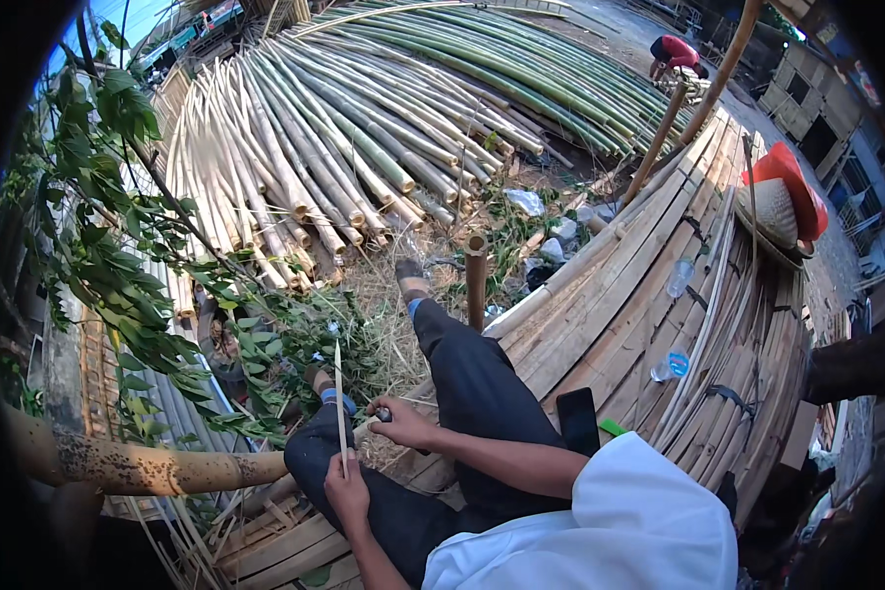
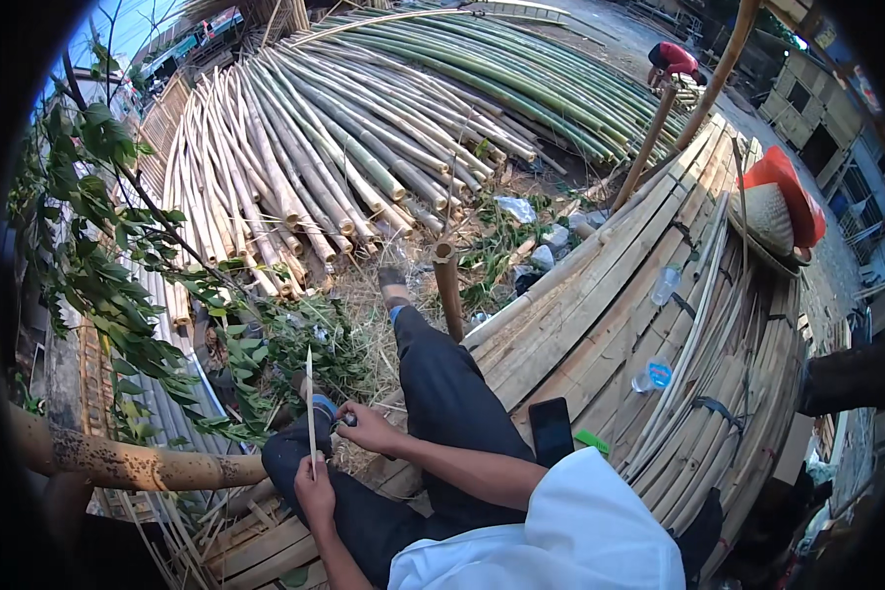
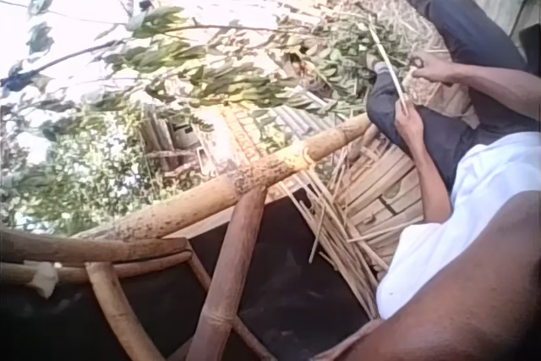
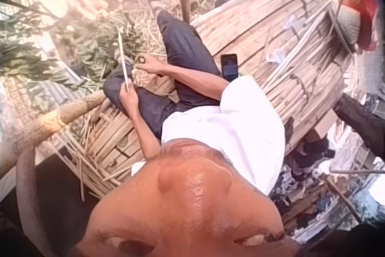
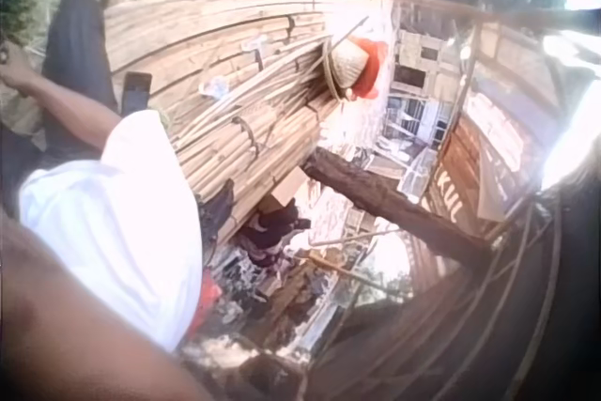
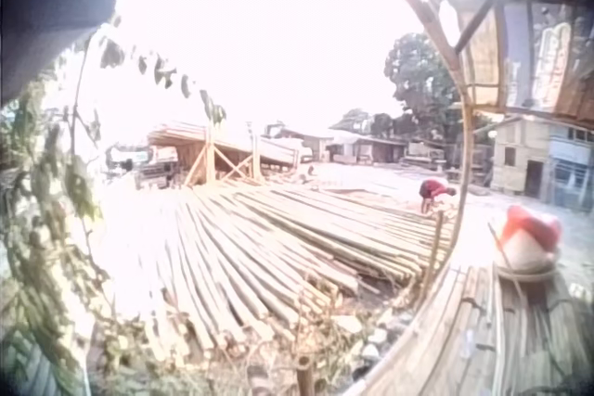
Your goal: The person shaves a thin bamboo strip using a machete while sitting on a bamboo structure.
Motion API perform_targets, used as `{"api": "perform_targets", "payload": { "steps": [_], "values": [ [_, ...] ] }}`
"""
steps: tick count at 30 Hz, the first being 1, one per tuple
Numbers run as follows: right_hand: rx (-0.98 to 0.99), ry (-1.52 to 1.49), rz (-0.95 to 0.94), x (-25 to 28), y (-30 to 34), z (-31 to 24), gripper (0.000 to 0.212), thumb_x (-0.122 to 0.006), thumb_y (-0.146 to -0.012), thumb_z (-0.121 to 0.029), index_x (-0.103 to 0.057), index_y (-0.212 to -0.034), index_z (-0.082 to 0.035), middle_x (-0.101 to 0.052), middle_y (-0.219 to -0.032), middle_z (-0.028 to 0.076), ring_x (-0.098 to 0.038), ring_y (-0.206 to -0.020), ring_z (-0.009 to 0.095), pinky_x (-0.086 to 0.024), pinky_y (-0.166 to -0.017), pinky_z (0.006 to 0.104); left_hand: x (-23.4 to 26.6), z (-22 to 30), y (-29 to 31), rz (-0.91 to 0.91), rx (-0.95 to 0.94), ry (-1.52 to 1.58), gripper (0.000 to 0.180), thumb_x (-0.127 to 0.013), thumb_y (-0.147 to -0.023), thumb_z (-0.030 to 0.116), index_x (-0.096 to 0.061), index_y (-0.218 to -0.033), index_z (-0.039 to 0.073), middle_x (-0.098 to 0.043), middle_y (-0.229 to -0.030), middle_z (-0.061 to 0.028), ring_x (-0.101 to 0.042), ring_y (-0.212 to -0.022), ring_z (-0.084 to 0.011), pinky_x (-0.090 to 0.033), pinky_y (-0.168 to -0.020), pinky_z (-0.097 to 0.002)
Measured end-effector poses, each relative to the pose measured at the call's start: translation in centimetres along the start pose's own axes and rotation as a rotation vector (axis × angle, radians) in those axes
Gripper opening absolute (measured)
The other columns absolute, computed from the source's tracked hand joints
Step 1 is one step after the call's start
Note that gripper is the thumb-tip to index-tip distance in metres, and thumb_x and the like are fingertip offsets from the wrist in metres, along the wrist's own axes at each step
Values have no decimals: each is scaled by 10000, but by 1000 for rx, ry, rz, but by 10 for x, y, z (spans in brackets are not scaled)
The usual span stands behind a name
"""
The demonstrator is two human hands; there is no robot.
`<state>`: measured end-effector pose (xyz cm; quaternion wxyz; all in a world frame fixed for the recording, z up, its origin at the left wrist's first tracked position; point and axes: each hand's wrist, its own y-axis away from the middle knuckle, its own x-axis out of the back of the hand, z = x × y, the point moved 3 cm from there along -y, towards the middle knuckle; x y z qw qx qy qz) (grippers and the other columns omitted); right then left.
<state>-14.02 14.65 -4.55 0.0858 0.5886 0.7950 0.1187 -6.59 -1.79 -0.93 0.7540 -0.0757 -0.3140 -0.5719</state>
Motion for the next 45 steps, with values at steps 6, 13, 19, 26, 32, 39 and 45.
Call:
{"api": "perform_targets", "payload": {
  "steps": [6,13,19,26,32,39,45],
  "values": [
    [-4,72,-41,-2,-9,7,339,-636,-787,-261,-573,-1055,-62,-593,-826,109,-577,-764,191,-455,-688,336,-9,27,15,113,-43,-468,250,-563,-898,324,-642,-985,103,-669,-818,-173,-631,-801,-407,-468,-677,-493],
    [45,77,-94,-6,-19,11,334,-639,-810,-215,-567,-1084,-39,-570,-820,68,-534,-757,139,-444,-694,300,-8,30,14,132,-22,-443,245,-557,-902,320,-642,-968,100,-672,-817,-170,-633,-787,-408,-467,-669,-500],
    [122,143,-83,-6,-21,13,368,-638,-785,-265,-559,-1070,-46,-618,-879,154,-607,-803,233,-472,-726,359,-11,30,14,133,-31,-474,244,-548,-906,314,-642,-963,96,-669,-815,-174,-631,-785,-406,-467,-664,-499],
    [67,121,-143,-4,-23,20,338,-647,-815,-195,-572,-1106,-39,-560,-803,53,-521,-719,118,-437,-660,285,-7,25,17,145,-22,-477,246,-540,-909,318,-644,-970,104,-664,-813,-176,-627,-783,-405,-469,-670,-500],
    [43,137,56,23,-23,5,350,-661,-796,-206,-563,-1089,-41,-528,-728,45,-473,-642,125,-417,-612,294,-2,16,10,-17,70,-128,274,-517,-933,299,-610,-990,48,-650,-803,-188,-628,-804,-395,-472,-672,-448],
    [259,589,116,46,-4,-62,280,-669,-775,-216,-560,-977,-56,-526,-567,117,-559,-528,280,-434,-526,377,-13,41,13,-140,-80,206,300,-425,-994,264,-576,-976,6,-528,-634,-163,-546,-570,-275,-420,-573,-388],
    [434,941,5,52,32,-93,209,-669,-765,-234,-568,-865,-81,-595,-628,142,-621,-649,349,-474,-567,437,-4,57,28,-151,-124,271,331,-421,-1001,306,-565,-966,9,-488,-601,-140,-492,-538,-205,-399,-545,-374]
  ]
}}
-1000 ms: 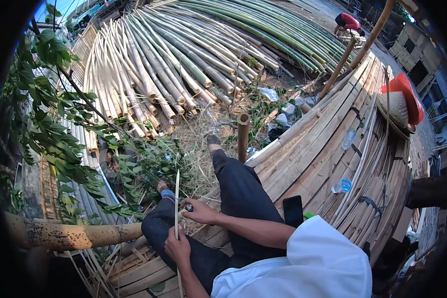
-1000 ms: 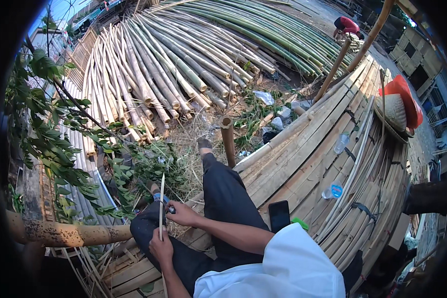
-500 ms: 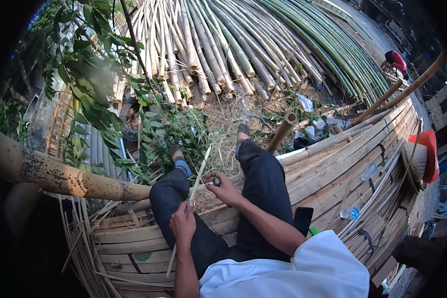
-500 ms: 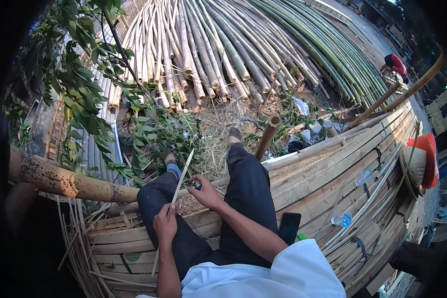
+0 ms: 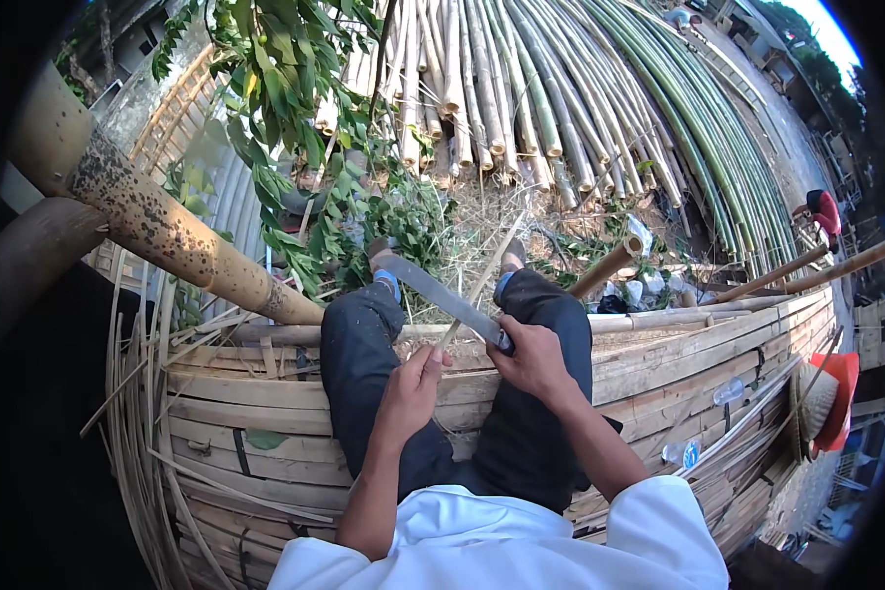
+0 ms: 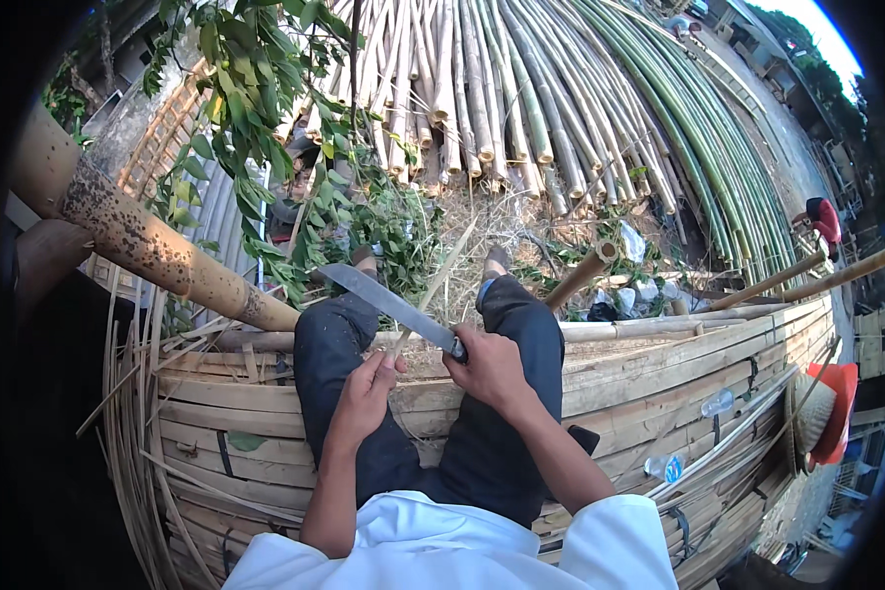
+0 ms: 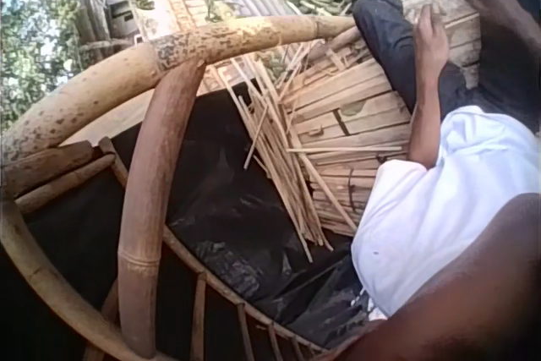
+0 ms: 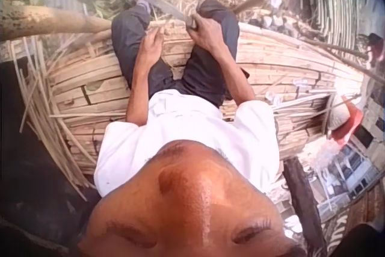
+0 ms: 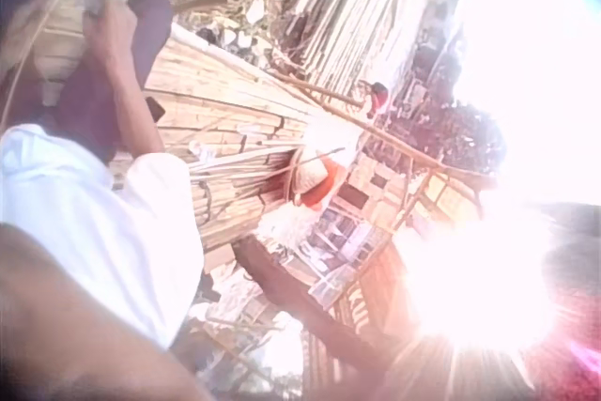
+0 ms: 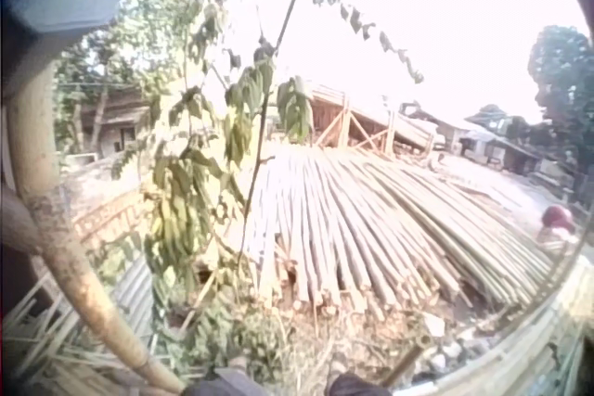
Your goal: The person shaves a thin bamboo strip using a machete while sitting on a bamboo structure.
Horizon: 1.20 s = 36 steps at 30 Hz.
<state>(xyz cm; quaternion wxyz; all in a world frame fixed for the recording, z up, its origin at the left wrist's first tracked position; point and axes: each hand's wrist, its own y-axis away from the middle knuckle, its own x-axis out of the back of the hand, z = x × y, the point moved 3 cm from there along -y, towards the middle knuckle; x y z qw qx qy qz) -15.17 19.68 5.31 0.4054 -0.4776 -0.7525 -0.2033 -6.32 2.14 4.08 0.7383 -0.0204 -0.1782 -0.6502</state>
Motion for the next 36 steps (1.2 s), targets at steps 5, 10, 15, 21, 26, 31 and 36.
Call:
{"api": "perform_targets", "payload": {
  "steps": [5,10,15,21,26,31,36],
  "values": [
    [34,188,-117,13,-5,-15,181,-665,-724,-228,-586,-838,-111,-601,-631,135,-627,-658,339,-484,-596,457,-4,8,16,21,-40,63,357,-407,-1002,310,-516,-868,-2,-513,-610,-185,-533,-560,-339,-400,-539,-408],
    [-51,400,-144,39,-19,-18,198,-666,-693,-264,-646,-820,-115,-640,-669,126,-642,-661,320,-508,-617,441,-2,27,42,114,-111,-154,313,-424,-993,278,-497,-840,14,-535,-592,-216,-574,-626,-442,-392,-497,-496],
    [-78,362,-58,61,-35,-9,201,-641,-743,-291,-655,-816,-104,-646,-683,136,-646,-680,325,-514,-639,443,0,27,50,182,-134,-243,262,-457,-980,245,-511,-830,37,-553,-601,-203,-586,-610,-418,-411,-484,-483],
    [47,437,-210,38,-22,-17,210,-639,-746,-302,-638,-777,-94,-633,-641,147,-641,-645,340,-510,-626,451,-1,23,44,226,-156,-324,241,-469,-971,224,-519,-824,40,-563,-609,-198,-587,-600,-409,-422,-486,-482],
    [-72,377,-88,34,-44,21,224,-625,-765,-316,-666,-791,-97,-641,-666,161,-641,-652,349,-524,-655,451,5,17,45,249,-155,-395,242,-468,-970,221,-521,-821,39,-566,-608,-196,-586,-599,-412,-425,-491,-487],
    [-30,357,-392,14,-36,6,292,-611,-789,-337,-650,-843,-52,-660,-751,194,-657,-719,351,-526,-689,462,8,3,53,264,-87,-429,241,-472,-969,225,-534,-833,36,-558,-610,-198,-575,-604,-422,-416,-493,-485],
    [-389,95,-86,12,-69,74,370,-594,-784,-359,-631,-933,-23,-663,-830,203,-640,-803,394,-502,-746,476,16,-7,48,255,-27,-393,263,-464,-976,231,-520,-820,27,-542,-619,-208,-555,-607,-428,-405,-508,-474]
  ]
}}
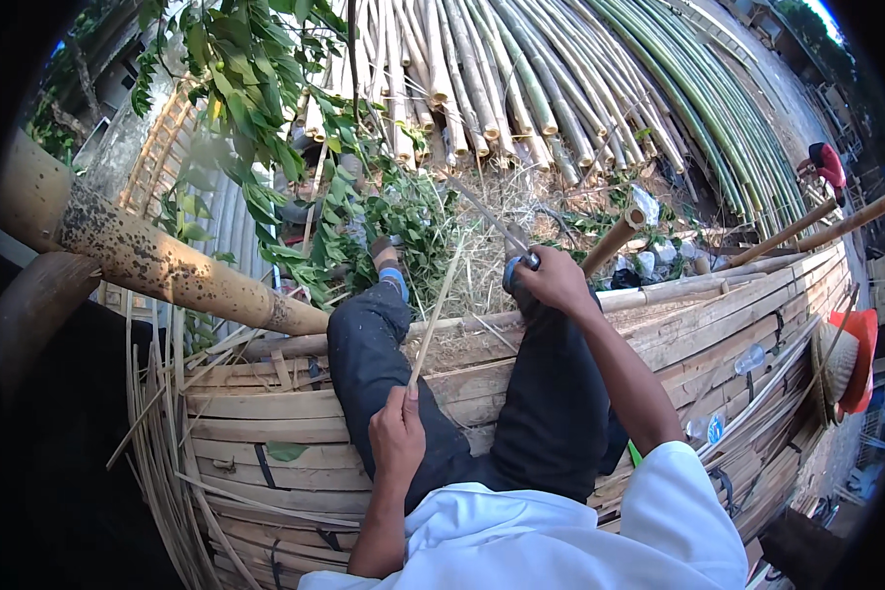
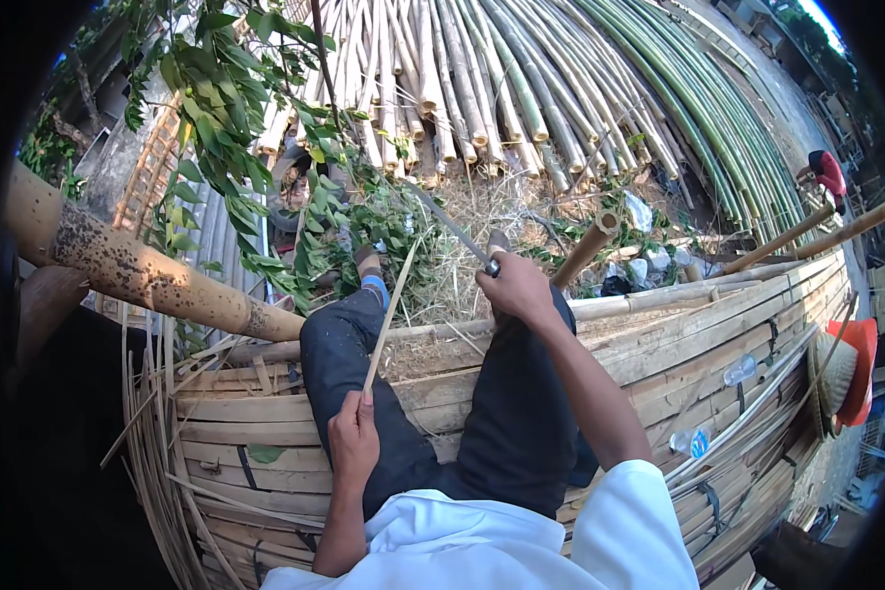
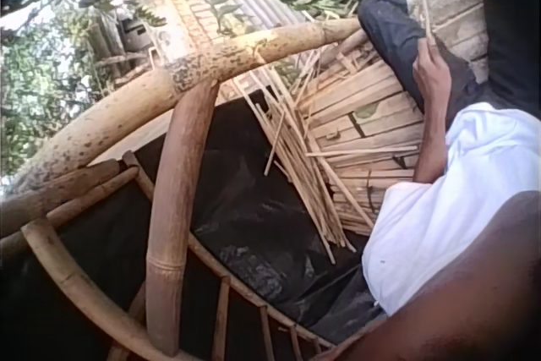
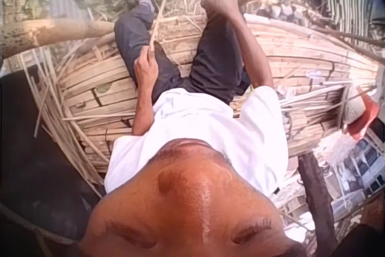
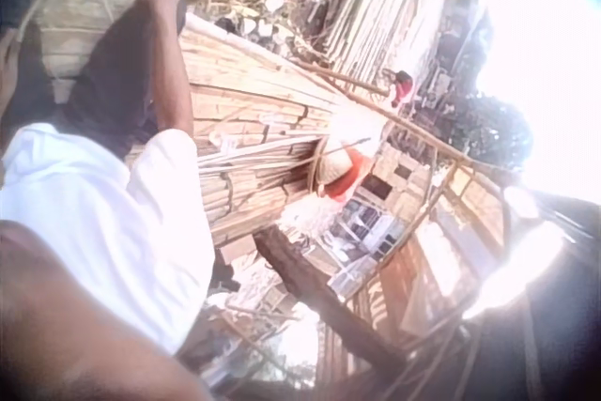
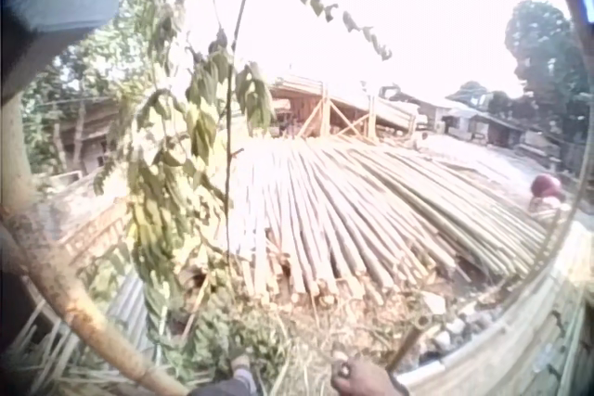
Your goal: The person shaves a thin bamboo strip using a machete while sitting on a bamboo structure.
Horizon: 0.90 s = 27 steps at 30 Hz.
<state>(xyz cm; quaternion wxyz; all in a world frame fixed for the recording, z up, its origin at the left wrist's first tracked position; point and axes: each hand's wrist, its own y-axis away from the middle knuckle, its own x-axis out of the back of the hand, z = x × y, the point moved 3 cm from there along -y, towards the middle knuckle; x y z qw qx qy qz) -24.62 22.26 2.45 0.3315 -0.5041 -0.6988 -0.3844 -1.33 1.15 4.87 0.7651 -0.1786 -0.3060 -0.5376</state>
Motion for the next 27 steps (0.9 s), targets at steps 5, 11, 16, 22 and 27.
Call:
{"api": "perform_targets", "payload": {
  "steps": [5,11,16,22,27],
  "values": [
    [103,-333,87,-34,3,1,358,-632,-796,-340,-620,-932,-9,-644,-730,126,-642,-683,285,-489,-645,381,-9,-39,-14,-170,141,205,303,-440,-993,261,-522,-831,18,-509,-579,-116,-540,-529,-239,-396,-502,-377],
    [-157,-1249,-270,-85,44,-29,130,-626,-858,-162,-614,-912,-45,-463,-572,-54,-400,-465,30,-293,-420,221,-13,-42,-30,-263,477,631,262,-365,-1027,249,-522,-954,54,-364,-619,54,-303,-517,-16,-257,-455,-194],
    [-133,-1175,-415,-96,55,-36,241,-684,-850,-265,-655,-905,-33,-458,-533,-62,-405,-434,28,-286,-398,227,-25,-35,-33,-307,431,537,264,-383,-1021,287,-538,-959,82,-374,-621,60,-290,-471,-2,-213,-405,-177],
    [-15,-1170,-384,-108,39,-43,304,-731,-814,-307,-638,-742,-26,-485,-543,-41,-411,-448,56,-311,-421,251,-34,-33,-36,-317,336,306,303,-441,-1002,255,-616,-977,9,-398,-620,46,-348,-561,-39,-287,-489,-224],
    [-52,-1211,-330,-109,38,-38,299,-743,-799,-270,-615,-681,-28,-497,-535,-37,-424,-451,58,-312,-420,255,-36,-36,-39,-347,368,279,300,-468,-993,273,-617,-975,13,-416,-628,44,-373,-572,-40,-295,-496,-219]
  ]
}}
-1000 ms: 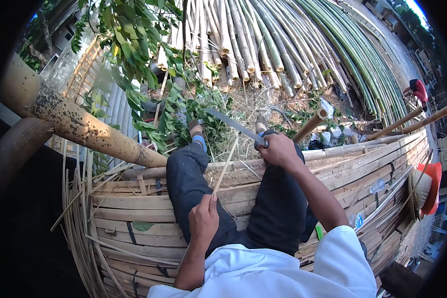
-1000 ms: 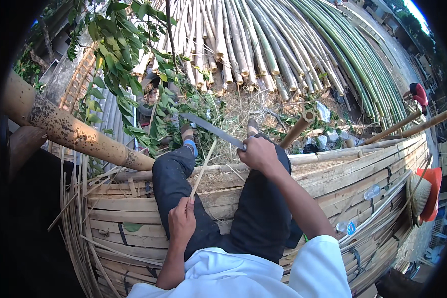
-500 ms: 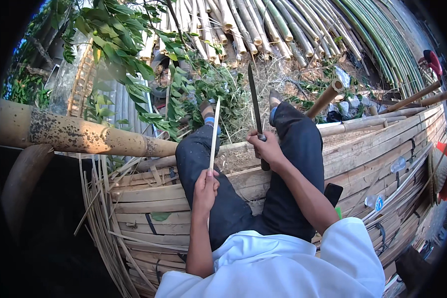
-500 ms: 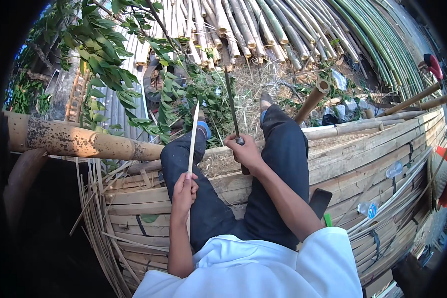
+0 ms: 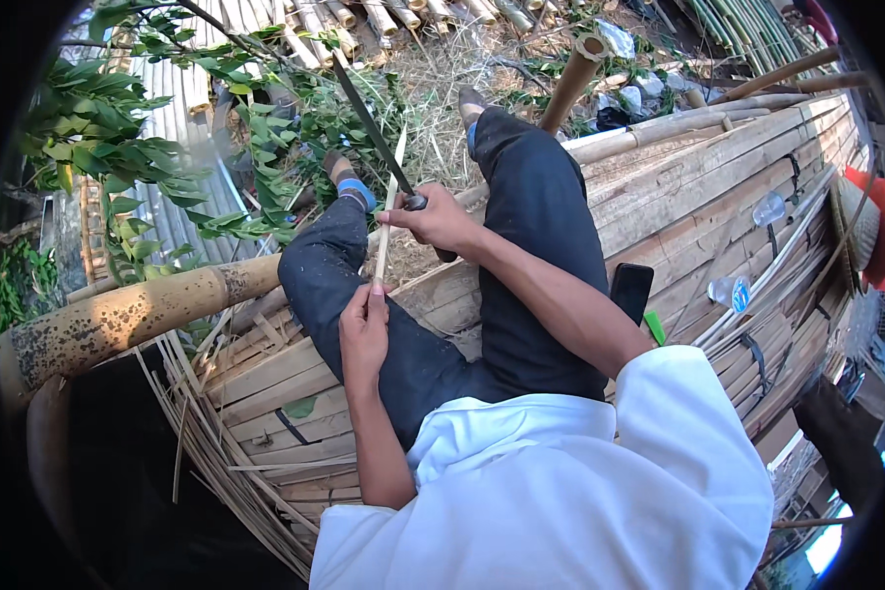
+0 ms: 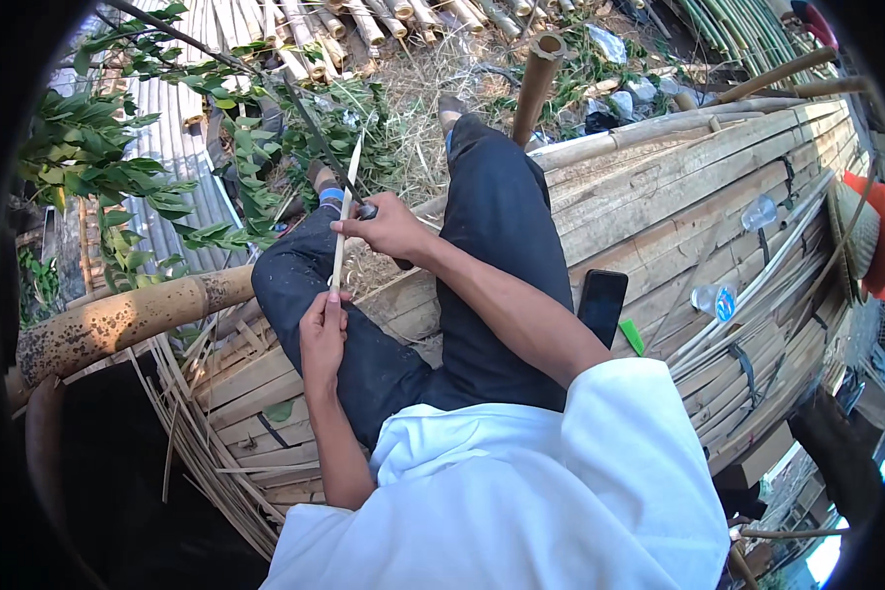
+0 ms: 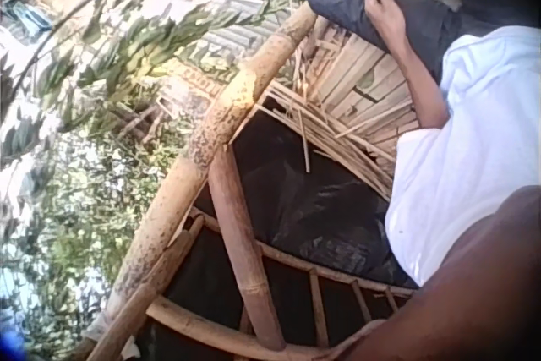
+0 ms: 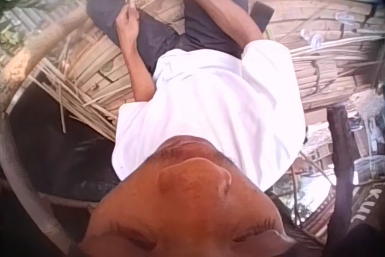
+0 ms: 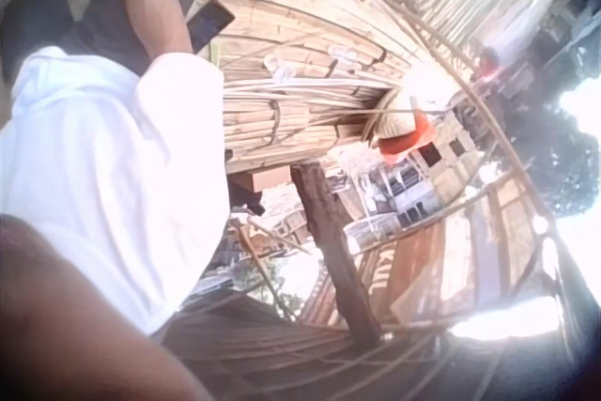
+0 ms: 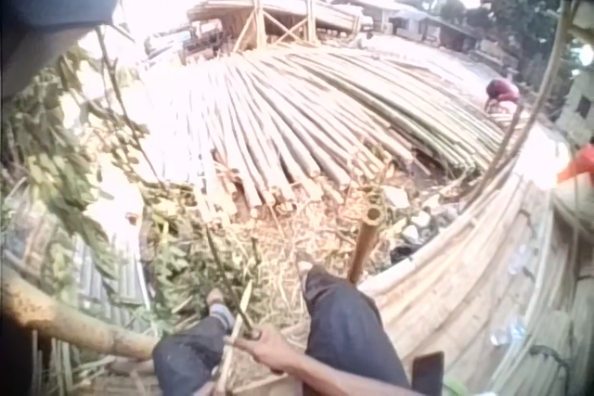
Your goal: The person shaves a thin bamboo strip using a machete while sitting on a bamboo structure.
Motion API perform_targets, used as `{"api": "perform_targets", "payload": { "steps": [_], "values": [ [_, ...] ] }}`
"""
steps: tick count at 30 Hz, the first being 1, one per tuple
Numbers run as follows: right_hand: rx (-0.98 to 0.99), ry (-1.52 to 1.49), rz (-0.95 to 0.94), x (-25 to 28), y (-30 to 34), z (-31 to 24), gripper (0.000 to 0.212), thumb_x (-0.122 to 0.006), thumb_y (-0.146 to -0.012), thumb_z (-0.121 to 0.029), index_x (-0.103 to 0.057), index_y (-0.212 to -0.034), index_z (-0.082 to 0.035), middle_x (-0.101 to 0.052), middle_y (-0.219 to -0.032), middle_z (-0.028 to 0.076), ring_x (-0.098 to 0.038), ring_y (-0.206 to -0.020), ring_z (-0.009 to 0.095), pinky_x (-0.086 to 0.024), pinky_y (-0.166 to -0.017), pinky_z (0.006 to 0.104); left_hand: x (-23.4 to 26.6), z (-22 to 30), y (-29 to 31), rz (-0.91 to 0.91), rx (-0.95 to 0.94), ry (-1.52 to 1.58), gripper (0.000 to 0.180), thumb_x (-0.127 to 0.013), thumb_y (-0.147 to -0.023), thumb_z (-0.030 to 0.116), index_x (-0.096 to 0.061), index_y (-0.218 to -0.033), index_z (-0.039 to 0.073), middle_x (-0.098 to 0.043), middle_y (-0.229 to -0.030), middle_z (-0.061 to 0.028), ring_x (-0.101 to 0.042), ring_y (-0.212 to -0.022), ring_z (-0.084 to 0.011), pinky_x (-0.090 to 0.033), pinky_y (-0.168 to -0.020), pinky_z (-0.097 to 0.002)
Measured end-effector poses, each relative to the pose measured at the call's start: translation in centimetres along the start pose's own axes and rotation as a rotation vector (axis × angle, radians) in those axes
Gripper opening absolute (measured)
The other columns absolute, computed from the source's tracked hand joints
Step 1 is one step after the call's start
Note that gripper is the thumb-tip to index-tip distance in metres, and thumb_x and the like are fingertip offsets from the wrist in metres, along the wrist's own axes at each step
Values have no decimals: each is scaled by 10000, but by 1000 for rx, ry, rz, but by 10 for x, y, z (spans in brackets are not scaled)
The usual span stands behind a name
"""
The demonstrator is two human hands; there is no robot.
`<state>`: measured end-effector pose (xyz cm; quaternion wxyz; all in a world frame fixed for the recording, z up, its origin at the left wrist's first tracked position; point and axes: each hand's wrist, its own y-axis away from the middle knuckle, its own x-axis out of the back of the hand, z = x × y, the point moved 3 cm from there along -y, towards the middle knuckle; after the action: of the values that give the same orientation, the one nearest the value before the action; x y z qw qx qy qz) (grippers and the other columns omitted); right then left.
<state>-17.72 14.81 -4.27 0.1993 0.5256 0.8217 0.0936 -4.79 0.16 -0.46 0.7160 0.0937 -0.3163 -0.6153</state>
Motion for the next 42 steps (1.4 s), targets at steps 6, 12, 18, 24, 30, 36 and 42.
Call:
{"api": "perform_targets", "payload": {
  "steps": [6,12,18,24,30,36,42],
  "values": [
    [12,-62,141,7,-4,4,247,-727,-808,-231,-635,-701,-28,-491,-529,-38,-413,-450,53,-300,-416,254,0,0,2,-55,7,9,293,-497,-983,285,-606,-958,14,-410,-622,50,-357,-547,-31,-276,-479,-212],
    [23,-209,253,24,-3,-5,235,-711,-829,-226,-594,-726,-51,-461,-537,-50,-392,-432,45,-291,-405,232,0,1,7,-154,-27,72,279,-468,-996,289,-581,-1000,34,-384,-604,58,-332,-512,-20,-262,-456,-193],
    [97,-263,306,27,-2,-10,239,-686,-867,-204,-534,-736,-73,-396,-530,-67,-347,-418,41,-283,-402,217,2,5,22,-215,6,143,270,-456,-1001,282,-562,-1034,35,-391,-601,51,-335,-492,-16,-271,-438,-185],
    [108,-366,321,35,1,-12,224,-679,-873,-220,-569,-753,-66,-378,-542,-83,-324,-437,17,-271,-407,208,1,4,36,-296,37,192,221,-462,-997,210,-553,-1061,19,-426,-640,36,-364,-536,-24,-313,-473,-194],
    [120,-451,334,41,5,-16,207,-653,-890,-221,-616,-844,-22,-313,-543,-85,-297,-439,32,-290,-417,213,2,-3,41,-335,-7,184,226,-472,-993,198,-559,-1093,16,-459,-670,32,-399,-587,-41,-359,-521,-204],
    [142,-509,322,44,2,-20,198,-651,-889,-219,-564,-854,-44,-317,-535,-74,-312,-427,41,-303,-434,215,20,-7,45,-235,-77,11,237,-500,-980,212,-579,-1043,-3,-485,-657,-5,-437,-602,-67,-382,-542,-243],
    [151,-692,245,49,3,-20,258,-558,-937,-244,-572,-1020,0,-288,-527,-68,-305,-427,50,-329,-482,245,37,-6,45,-120,-110,-71,278,-534,-965,238,-620,-1042,-15,-560,-699,-50,-483,-638,-98,-418,-601,-262]
  ]
}}
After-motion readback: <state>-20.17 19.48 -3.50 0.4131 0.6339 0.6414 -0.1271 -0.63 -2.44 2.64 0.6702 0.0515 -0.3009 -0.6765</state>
